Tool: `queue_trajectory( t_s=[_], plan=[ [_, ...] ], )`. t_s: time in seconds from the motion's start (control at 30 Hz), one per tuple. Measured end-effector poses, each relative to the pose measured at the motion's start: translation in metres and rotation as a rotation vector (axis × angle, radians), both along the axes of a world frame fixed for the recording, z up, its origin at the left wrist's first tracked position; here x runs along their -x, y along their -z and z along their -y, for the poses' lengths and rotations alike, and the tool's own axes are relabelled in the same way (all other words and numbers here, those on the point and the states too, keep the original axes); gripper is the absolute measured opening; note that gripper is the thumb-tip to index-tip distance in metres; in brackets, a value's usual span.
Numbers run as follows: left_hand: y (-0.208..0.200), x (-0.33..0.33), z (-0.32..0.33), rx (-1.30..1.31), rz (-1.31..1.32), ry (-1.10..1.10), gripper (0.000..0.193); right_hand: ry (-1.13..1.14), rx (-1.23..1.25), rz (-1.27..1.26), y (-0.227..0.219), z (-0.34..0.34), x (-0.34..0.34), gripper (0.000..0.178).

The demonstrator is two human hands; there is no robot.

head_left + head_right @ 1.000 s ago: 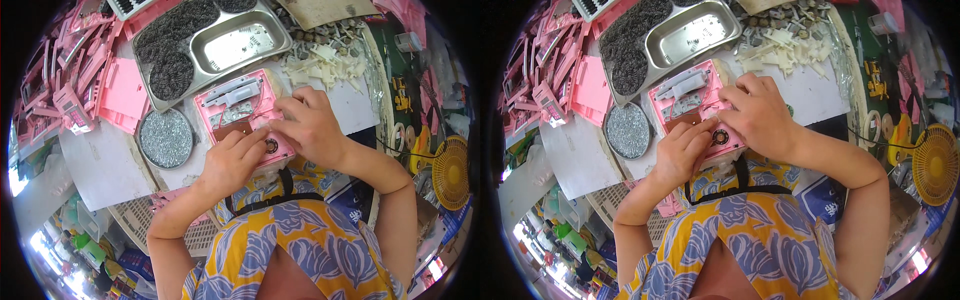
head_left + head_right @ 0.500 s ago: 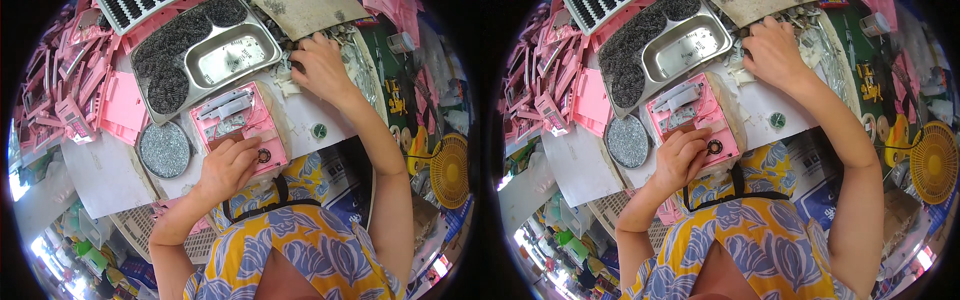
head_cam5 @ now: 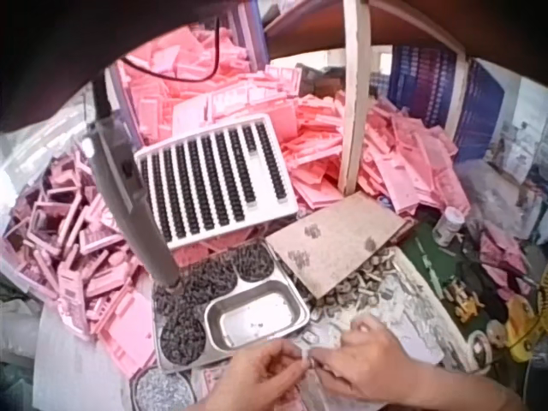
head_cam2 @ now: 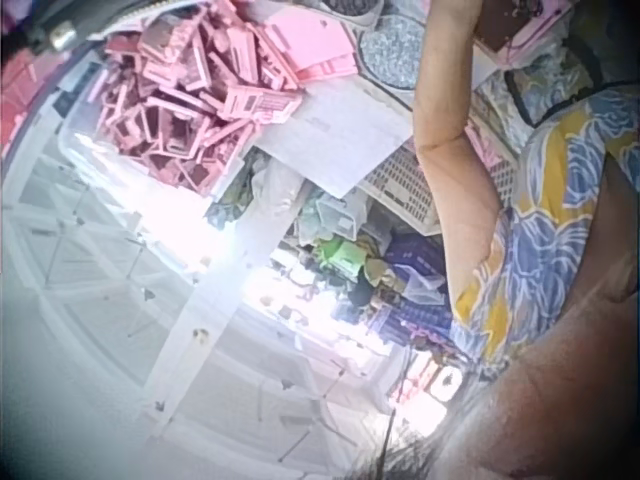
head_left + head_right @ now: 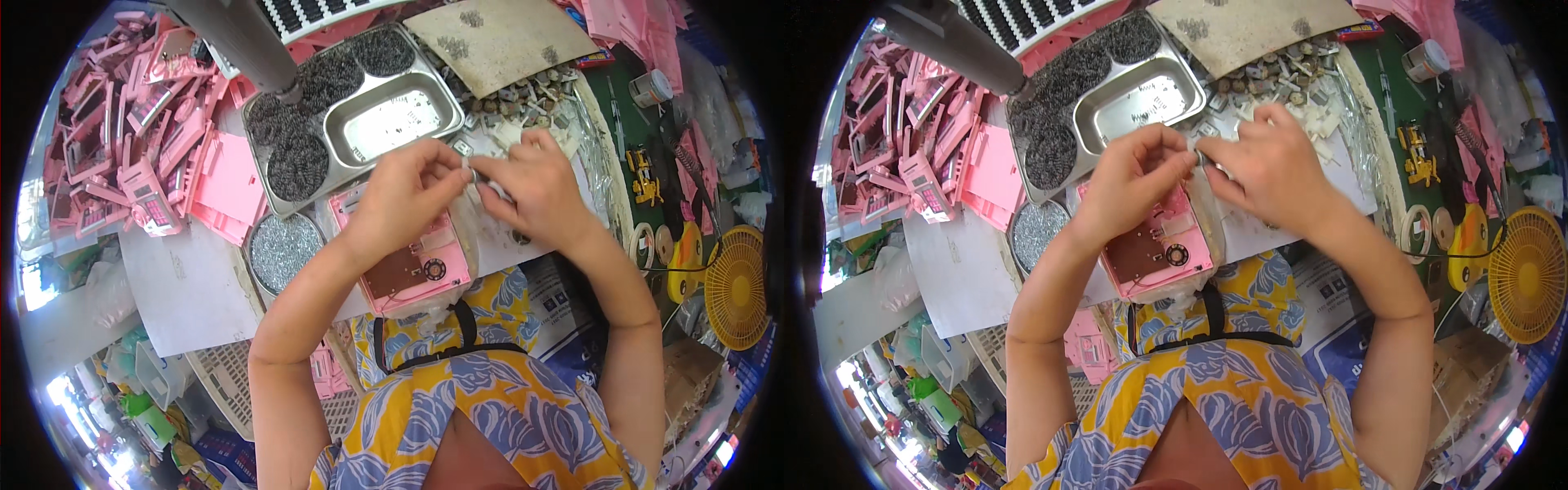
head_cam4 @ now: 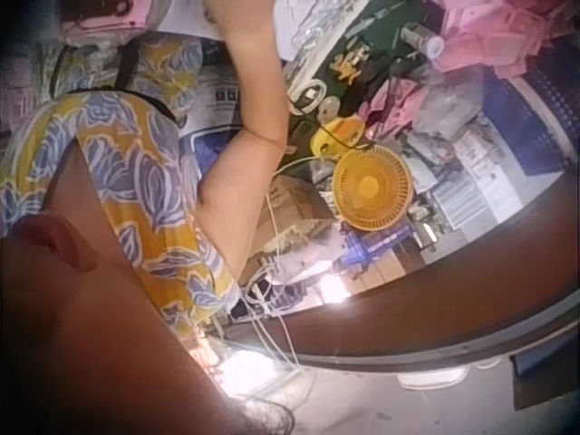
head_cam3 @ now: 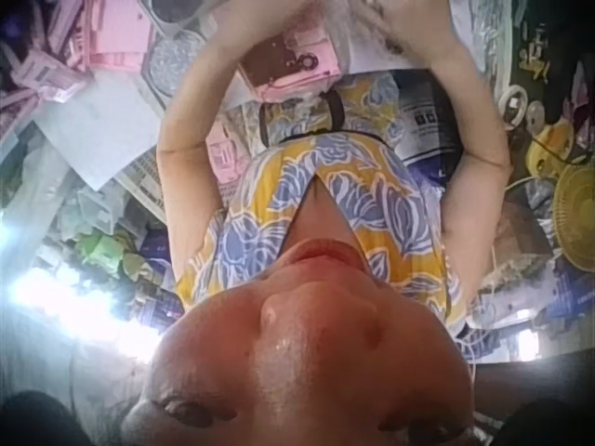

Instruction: Assembling electronic components and soldering wires inside a pink toy casing.

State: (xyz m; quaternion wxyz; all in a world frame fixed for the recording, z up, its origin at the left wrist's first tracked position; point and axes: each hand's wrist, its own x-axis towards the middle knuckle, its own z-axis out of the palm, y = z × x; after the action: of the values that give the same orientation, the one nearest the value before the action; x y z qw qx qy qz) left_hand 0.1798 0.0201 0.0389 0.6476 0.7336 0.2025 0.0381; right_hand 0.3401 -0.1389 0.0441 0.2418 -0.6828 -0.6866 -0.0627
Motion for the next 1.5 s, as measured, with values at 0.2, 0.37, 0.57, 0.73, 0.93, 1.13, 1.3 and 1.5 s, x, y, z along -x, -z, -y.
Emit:
queue_trajectory(
  t_s=[0.2,0.37,0.57,0.73,0.93,1.13,1.3,1.5],
  plan=[
    [0.000,-0.002,0.017,0.346,0.078,0.043,0.011,0.107,-0.091,-0.800,0.014,0.029,0.026,0.040],
    [-0.021,-0.015,0.026,-0.208,0.114,0.105,0.011,0.191,-0.176,-1.023,0.022,0.035,0.028,0.038],
    [-0.004,-0.110,-0.058,-0.849,0.382,-0.094,0.021,0.158,-0.219,-1.339,0.021,0.046,-0.001,0.035],
    [-0.017,-0.147,-0.087,-0.954,0.212,-0.099,0.023,0.073,-0.266,-1.393,0.026,0.044,-0.020,0.036],
    [-0.043,-0.101,-0.012,-0.562,0.279,0.067,0.013,-0.002,-0.257,-1.528,0.026,0.047,-0.027,0.040],
    [-0.022,-0.060,0.030,-0.759,0.409,0.162,0.020,-0.097,-0.341,-1.687,0.035,0.041,-0.011,0.034],
    [-0.024,-0.048,0.022,-1.100,0.577,0.358,0.027,0.011,-0.147,-1.866,0.035,0.042,-0.002,0.029],
    [-0.024,-0.104,-0.059,-0.729,0.487,-0.006,0.013,0.052,-0.080,-1.859,0.036,0.049,-0.008,0.034]
  ],
)
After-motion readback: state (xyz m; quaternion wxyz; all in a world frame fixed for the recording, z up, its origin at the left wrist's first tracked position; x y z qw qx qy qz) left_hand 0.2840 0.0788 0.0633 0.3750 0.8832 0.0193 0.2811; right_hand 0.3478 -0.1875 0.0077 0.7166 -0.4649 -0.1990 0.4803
